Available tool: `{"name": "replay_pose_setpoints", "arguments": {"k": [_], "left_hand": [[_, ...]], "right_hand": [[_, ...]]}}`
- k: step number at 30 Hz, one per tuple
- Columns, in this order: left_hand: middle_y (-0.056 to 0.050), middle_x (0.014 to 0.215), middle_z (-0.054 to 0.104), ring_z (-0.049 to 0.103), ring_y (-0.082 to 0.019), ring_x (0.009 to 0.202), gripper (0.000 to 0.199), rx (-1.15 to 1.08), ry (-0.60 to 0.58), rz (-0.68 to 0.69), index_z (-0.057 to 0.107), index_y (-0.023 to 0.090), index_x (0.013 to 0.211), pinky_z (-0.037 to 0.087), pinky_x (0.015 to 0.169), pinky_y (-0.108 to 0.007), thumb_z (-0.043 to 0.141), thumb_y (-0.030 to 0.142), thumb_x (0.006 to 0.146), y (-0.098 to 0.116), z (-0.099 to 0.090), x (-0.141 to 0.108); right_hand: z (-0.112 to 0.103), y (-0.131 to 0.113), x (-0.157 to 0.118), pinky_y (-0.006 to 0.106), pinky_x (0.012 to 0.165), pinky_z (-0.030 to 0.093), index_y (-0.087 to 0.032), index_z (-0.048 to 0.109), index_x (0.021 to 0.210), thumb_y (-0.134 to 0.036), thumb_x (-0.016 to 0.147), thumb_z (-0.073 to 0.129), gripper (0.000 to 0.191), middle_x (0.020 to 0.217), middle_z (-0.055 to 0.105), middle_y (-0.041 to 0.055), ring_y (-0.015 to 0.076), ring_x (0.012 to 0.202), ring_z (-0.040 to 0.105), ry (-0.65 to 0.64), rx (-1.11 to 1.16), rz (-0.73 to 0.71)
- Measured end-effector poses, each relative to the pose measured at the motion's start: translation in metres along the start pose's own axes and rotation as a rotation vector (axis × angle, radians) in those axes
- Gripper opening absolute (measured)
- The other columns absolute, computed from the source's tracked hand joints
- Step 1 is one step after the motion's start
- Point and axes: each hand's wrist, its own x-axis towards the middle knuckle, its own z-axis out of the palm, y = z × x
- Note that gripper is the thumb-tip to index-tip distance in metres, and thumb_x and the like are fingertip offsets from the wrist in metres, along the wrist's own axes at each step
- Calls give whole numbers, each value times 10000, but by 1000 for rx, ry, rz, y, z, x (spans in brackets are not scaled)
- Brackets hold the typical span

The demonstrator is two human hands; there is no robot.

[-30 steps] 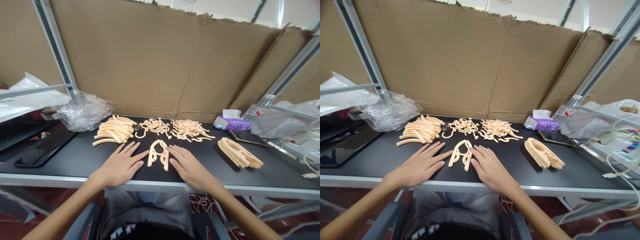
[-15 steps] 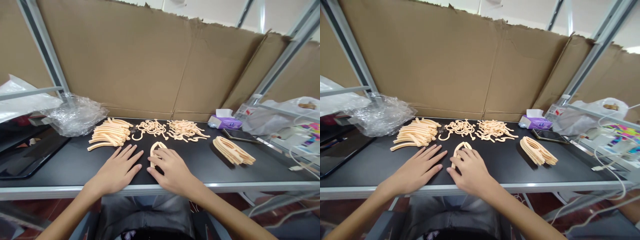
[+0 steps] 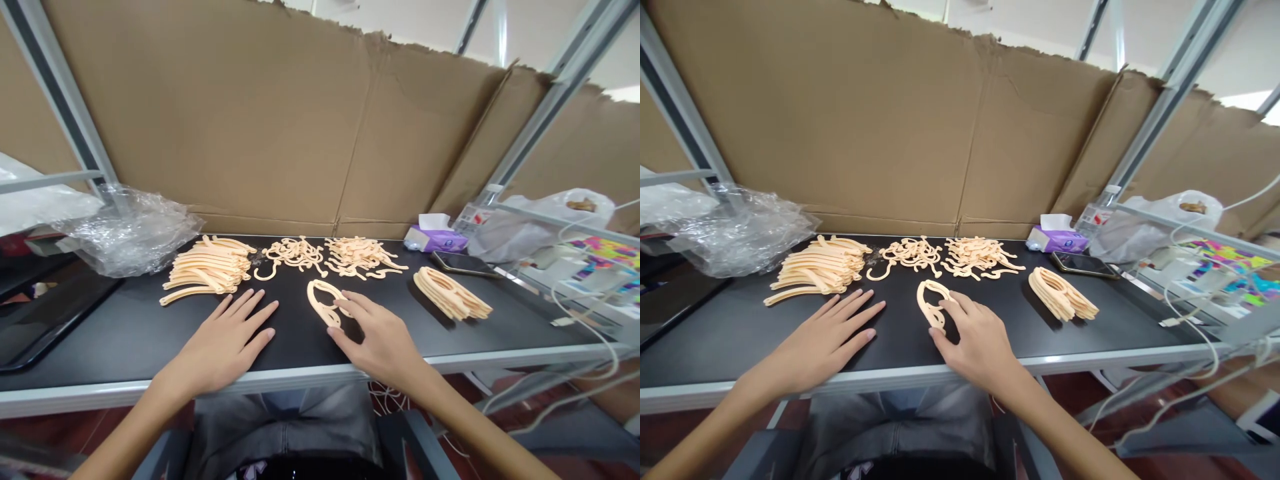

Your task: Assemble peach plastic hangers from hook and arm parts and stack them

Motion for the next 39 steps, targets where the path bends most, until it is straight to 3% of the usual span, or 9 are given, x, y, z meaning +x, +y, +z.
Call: {"name": "replay_pose_setpoints", "arguments": {"k": [7,13,18,22,28,39], "left_hand": [[-14,1612,306,246,-291,1511,550,-20,-46,-33,369,340,1518,211,1220,-546,326,561,1016,1,-4,2],[20,1619,281,228,-286,1516,556,-51,-84,-77,373,363,1512,188,1238,-521,327,588,1006,1,-8,1],[22,1625,256,219,-290,1518,559,-37,-111,-87,366,366,1514,187,1236,-543,315,587,1003,1,-10,3],[18,1624,256,223,-298,1516,557,-29,-108,-81,382,360,1507,200,1231,-549,322,582,1000,0,-10,3],[18,1617,275,230,-297,1514,555,-25,-90,-75,392,360,1502,215,1228,-547,326,584,999,-1,-10,3],[18,1614,287,237,-291,1512,554,-14,-96,-67,390,362,1503,218,1227,-548,321,584,1000,-2,-10,3]], "right_hand": [[1,15,-7,483,973,551,-158,644,1248,-384,873,617,439,1306,666,143,303,1169,656,42,96,53],[2,22,-12,370,872,595,-186,712,1074,-288,843,654,259,1046,770,75,236,937,736,284,235,39],[-31,56,-15,391,843,598,-194,737,1000,-369,821,697,253,987,781,67,247,878,739,462,173,125],[-64,105,-22,445,877,578,-210,743,986,-489,761,729,359,969,775,70,293,907,731,591,63,360],[-83,154,-41,504,974,521,-229,733,948,-533,766,709,355,1018,761,86,357,1007,704,548,-26,547],[-69,170,-43,468,960,508,-219,715,977,-567,729,671,429,1032,751,89,334,1001,696,423,10,616]]}}
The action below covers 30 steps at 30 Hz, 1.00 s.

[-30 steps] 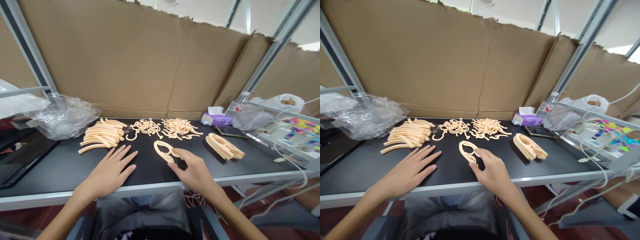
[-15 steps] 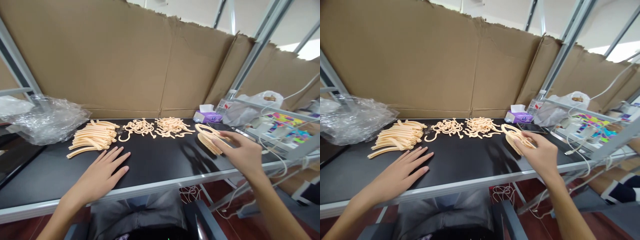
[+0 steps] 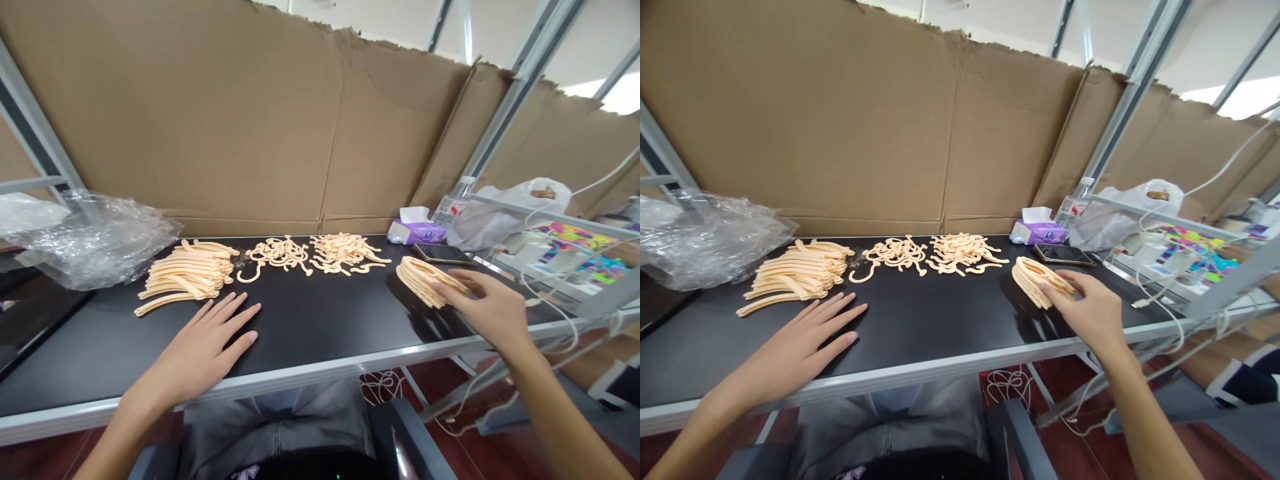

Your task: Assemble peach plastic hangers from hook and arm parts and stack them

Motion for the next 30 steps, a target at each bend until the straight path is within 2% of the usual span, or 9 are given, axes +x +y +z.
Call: {"name": "replay_pose_setpoints", "arguments": {"k": [3,7,11,16,20,26,30], "left_hand": [[21,1618,277,226,-284,1516,558,8,-5,-2,378,364,1509,216,1228,-550,310,586,1001,0,0,0],[14,1615,284,246,-291,1510,558,3,14,5,385,360,1505,220,1226,-551,327,587,998,1,1,1],[10,1612,295,259,-295,1505,553,-8,19,5,395,359,1501,221,1225,-551,332,583,999,2,0,1],[-2,1609,305,266,-303,1502,553,-14,28,4,409,347,1495,224,1223,-553,341,579,998,2,-1,1],[0,1605,314,271,-302,1500,549,-25,38,4,420,350,1490,226,1224,-544,353,580,997,2,-1,0],[2,1600,327,284,-303,1495,548,-30,39,5,427,349,1487,231,1224,-542,361,579,994,3,-1,0],[-5,1593,341,289,-303,1493,545,-33,45,7,439,340,1482,233,1223,-542,369,575,994,3,-1,0]], "right_hand": [[1,3,0,473,963,496,-225,705,974,-587,730,653,439,1068,738,91,332,1010,686,-46,-30,-54],[1,3,1,471,973,486,-218,687,996,-617,748,621,475,1090,721,102,327,1027,671,-37,-65,-102],[3,5,3,485,955,491,-213,670,1067,-633,735,630,537,1127,708,110,334,1017,670,-79,-121,-86],[5,8,5,491,929,500,-199,676,1075,-615,739,626,537,1097,721,123,347,989,682,-34,-119,-73],[3,6,4,496,958,495,-188,658,1130,-610,777,601,553,1135,702,136,352,1022,673,-74,-138,-71],[7,11,9,554,974,472,-222,515,1371,-647,782,624,735,1339,586,185,430,1191,579,-177,-252,-132],[9,17,19,563,965,462,-206,419,1455,-692,750,643,885,1384,529,230,451,1175,587,-246,-313,-108]]}}
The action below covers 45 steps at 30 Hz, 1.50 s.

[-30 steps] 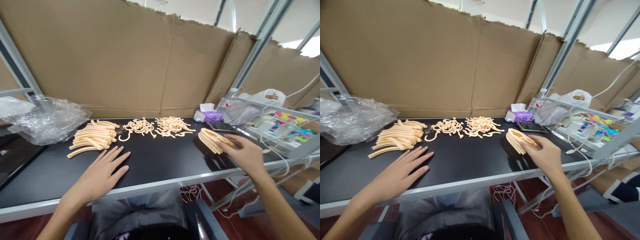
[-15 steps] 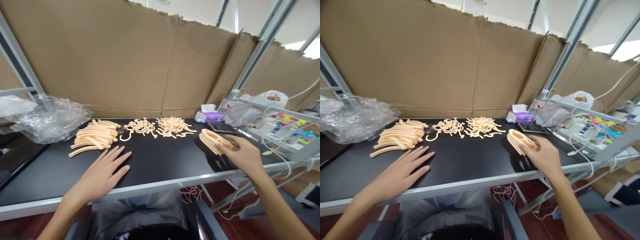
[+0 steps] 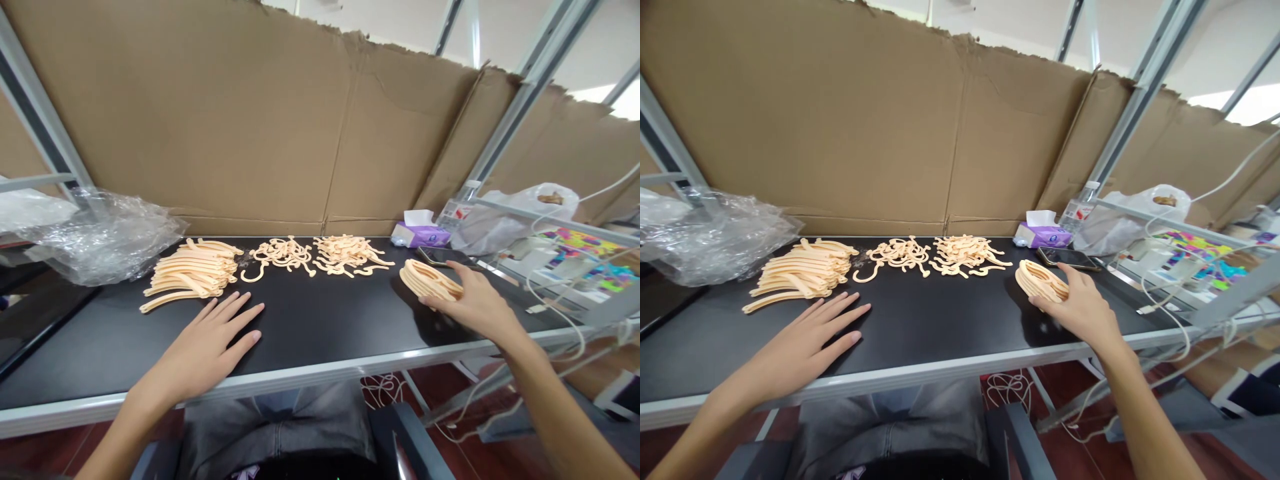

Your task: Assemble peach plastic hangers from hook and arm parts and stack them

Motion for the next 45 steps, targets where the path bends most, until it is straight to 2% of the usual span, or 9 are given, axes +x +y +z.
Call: {"name": "replay_pose_setpoints", "arguments": {"k": [6,14,20,33,39,45], "left_hand": [[-1,1604,316,270,-303,1501,549,1,-14,-9,418,349,1491,221,1225,-551,358,579,996,0,0,0],[2,1605,318,268,-300,1502,550,-9,-18,-12,416,350,1493,218,1226,-551,347,581,999,1,0,-1],[7,1598,333,279,-296,1498,545,-25,5,-7,427,352,1486,226,1227,-534,357,582,997,1,1,-2],[12,1601,330,263,-291,1505,546,-19,-13,-14,432,350,1485,215,1230,-530,349,582,998,2,0,-1],[13,1604,322,253,-292,1508,551,-35,-11,-13,420,350,1491,214,1230,-536,350,584,997,1,1,0],[10,1611,306,239,-287,1513,559,-12,-35,-22,406,343,1500,206,1232,-542,331,584,1001,2,-1,-1]], "right_hand": [[1,-5,25,570,978,455,-184,275,1542,-768,694,635,1091,1420,494,245,454,1207,569,-135,-31,-28],[13,-9,61,544,943,488,-163,215,1568,-616,628,742,1169,1416,542,232,442,1195,595,-278,-113,-62],[18,-1,64,534,882,519,-177,316,1539,-602,656,715,1058,1340,620,211,443,1123,642,-254,-125,-49],[10,-18,65,532,914,511,-175,266,1549,-593,679,689,1054,1401,572,215,442,1179,613,-285,-123,-12],[16,-14,66,550,886,519,-171,306,1539,-593,664,707,1052,1352,610,222,455,1146,630,-259,-148,-35],[17,-10,72,529,921,516,-150,310,1541,-556,646,730,1070,1388,585,221,441,1171,620,-294,-127,-33]]}}
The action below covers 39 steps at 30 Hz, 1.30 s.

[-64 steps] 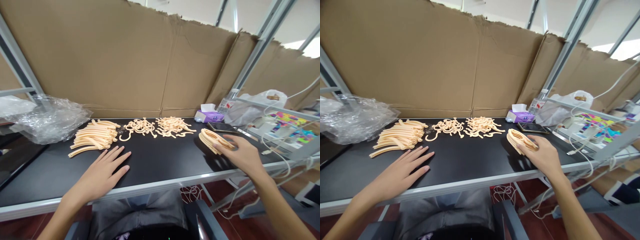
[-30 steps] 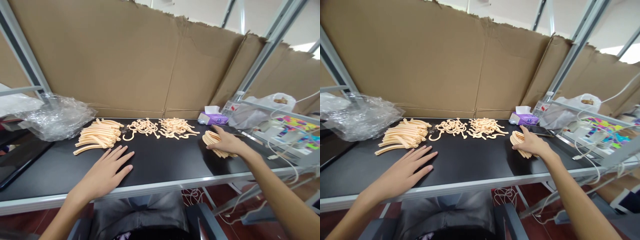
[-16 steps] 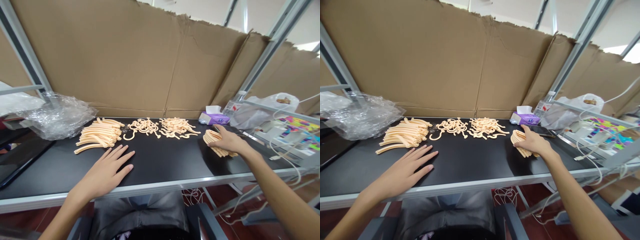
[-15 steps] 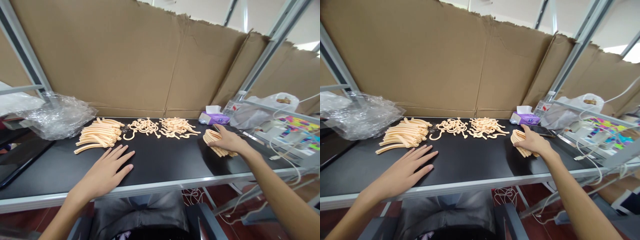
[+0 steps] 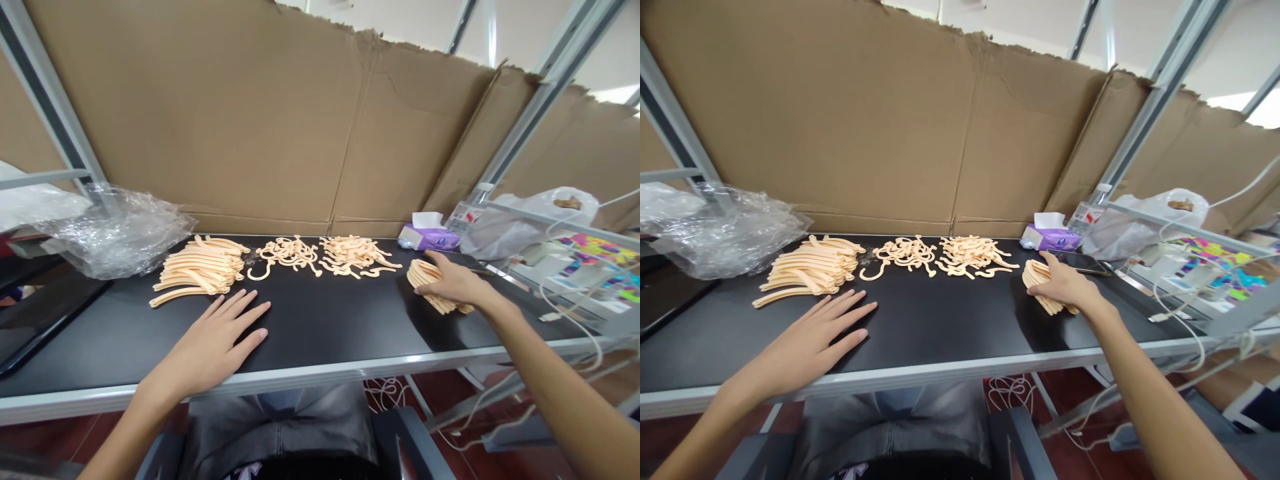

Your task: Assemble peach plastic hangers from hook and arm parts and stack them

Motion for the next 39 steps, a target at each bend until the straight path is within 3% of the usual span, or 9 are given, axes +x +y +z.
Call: {"name": "replay_pose_setpoints", "arguments": {"k": [8,12,15,20,25,29,32,34,39], "left_hand": [[5,1603,328,267,-289,1503,551,-8,33,15,421,350,1491,217,1231,-534,349,586,999,-2,3,0],[8,1614,299,234,-287,1515,563,4,0,2,398,345,1504,199,1234,-540,325,590,1002,0,2,1],[12,1618,288,222,-283,1519,561,14,-17,-6,392,349,1506,197,1233,-542,315,586,1004,0,1,1],[10,1613,303,254,-294,1508,549,9,11,3,409,351,1498,215,1228,-535,336,574,1003,-2,1,-1],[-24,1587,375,328,-302,1478,529,25,56,24,472,333,1468,265,1208,-517,372,557,999,2,0,0],[-73,1458,554,489,-291,1358,484,65,136,63,583,255,1380,364,1152,-474,429,496,989,5,-10,3],[-108,1276,658,598,-273,1178,394,92,279,63,647,189,1261,466,1035,-426,481,382,960,-10,-24,6],[-128,1190,678,593,-298,1149,331,145,411,26,678,158,1161,463,1016,-448,517,303,911,-29,-32,6],[-74,1125,713,595,-284,1122,283,189,347,135,706,195,1053,445,1016,-446,522,164,841,-78,-37,7]], "right_hand": [[4,15,11,518,965,499,-165,372,1497,-551,635,744,1015,1388,588,198,420,1179,616,1,41,-34],[-3,0,2,526,981,479,-130,397,1476,-618,678,712,986,1396,553,237,431,1217,576,91,21,-72],[-10,-37,-8,565,967,469,-148,485,1407,-568,776,648,776,1340,594,220,431,1209,568,331,55,-188],[-2,-131,-7,493,944,485,-156,681,1100,-316,861,587,303,1083,717,150,323,1032,643,580,325,-627],[24,-205,-4,407,900,482,-191,714,943,-189,893,554,168,990,732,100,257,973,630,549,344,-822],[43,-215,-19,395,871,466,-188,713,865,-145,900,537,184,911,718,95,244,908,611,502,314,-926],[50,-210,-27,393,847,458,-184,708,831,-137,898,541,186,885,710,98,245,891,604,475,299,-956],[52,-210,-29,394,832,455,-178,708,836,-133,901,538,187,887,711,104,248,887,603,467,305,-953],[52,-219,-30,397,842,450,-179,706,844,-134,906,541,182,903,714,103,250,902,599,438,318,-954]]}}
